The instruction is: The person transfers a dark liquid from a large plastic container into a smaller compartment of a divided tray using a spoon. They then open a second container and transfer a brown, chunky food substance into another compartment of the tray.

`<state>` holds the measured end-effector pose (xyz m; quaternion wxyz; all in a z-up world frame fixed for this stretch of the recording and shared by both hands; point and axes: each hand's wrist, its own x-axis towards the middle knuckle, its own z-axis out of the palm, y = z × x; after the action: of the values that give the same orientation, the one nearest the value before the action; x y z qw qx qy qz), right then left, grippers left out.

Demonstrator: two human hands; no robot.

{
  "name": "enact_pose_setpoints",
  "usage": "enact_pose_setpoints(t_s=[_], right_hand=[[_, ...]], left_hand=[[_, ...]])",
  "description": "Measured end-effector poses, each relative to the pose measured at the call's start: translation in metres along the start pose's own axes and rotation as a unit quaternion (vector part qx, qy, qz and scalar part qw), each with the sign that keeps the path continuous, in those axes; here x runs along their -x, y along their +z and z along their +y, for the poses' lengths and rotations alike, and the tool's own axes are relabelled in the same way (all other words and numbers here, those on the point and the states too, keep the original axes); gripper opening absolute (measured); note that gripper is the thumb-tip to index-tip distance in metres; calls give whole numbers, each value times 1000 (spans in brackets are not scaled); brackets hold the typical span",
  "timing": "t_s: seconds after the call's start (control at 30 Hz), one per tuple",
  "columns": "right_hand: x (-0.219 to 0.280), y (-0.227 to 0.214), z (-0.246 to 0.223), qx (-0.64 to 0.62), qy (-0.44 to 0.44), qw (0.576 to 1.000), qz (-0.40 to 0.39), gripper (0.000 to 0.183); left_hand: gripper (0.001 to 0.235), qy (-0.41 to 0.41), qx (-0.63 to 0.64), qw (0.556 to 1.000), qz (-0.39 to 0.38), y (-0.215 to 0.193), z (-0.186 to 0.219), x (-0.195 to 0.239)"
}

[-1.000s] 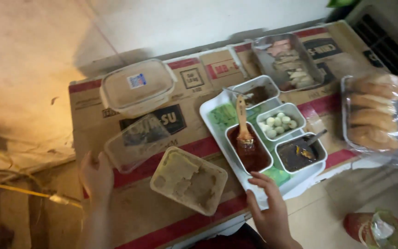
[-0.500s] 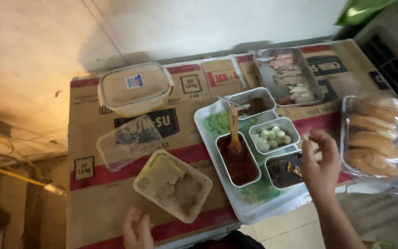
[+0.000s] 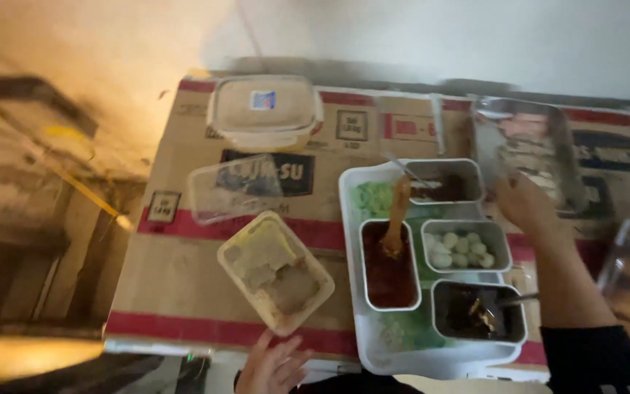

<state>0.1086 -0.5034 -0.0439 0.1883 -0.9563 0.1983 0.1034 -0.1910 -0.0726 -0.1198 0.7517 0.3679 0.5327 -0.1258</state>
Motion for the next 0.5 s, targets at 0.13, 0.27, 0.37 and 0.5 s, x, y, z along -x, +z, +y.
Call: enact_pose_setpoints(t_s=[0.13, 0.27, 0.37, 0.5], right_hand=[[-9, 2, -6, 48, 23, 996, -75, 58], [-39, 30, 29, 90, -65, 992, -66, 55], [-40, 42, 41, 124, -95, 987, -29, 74], [-24, 41, 53, 29, -116, 993, 3, 58]], left_hand=[[52, -62, 184, 977, -85, 22, 29, 36], [16, -48, 251, 965, -62, 30, 53, 65], [26, -8, 221, 973, -74, 17, 61, 59], [16, 81, 154, 982, -69, 7, 84, 49]])
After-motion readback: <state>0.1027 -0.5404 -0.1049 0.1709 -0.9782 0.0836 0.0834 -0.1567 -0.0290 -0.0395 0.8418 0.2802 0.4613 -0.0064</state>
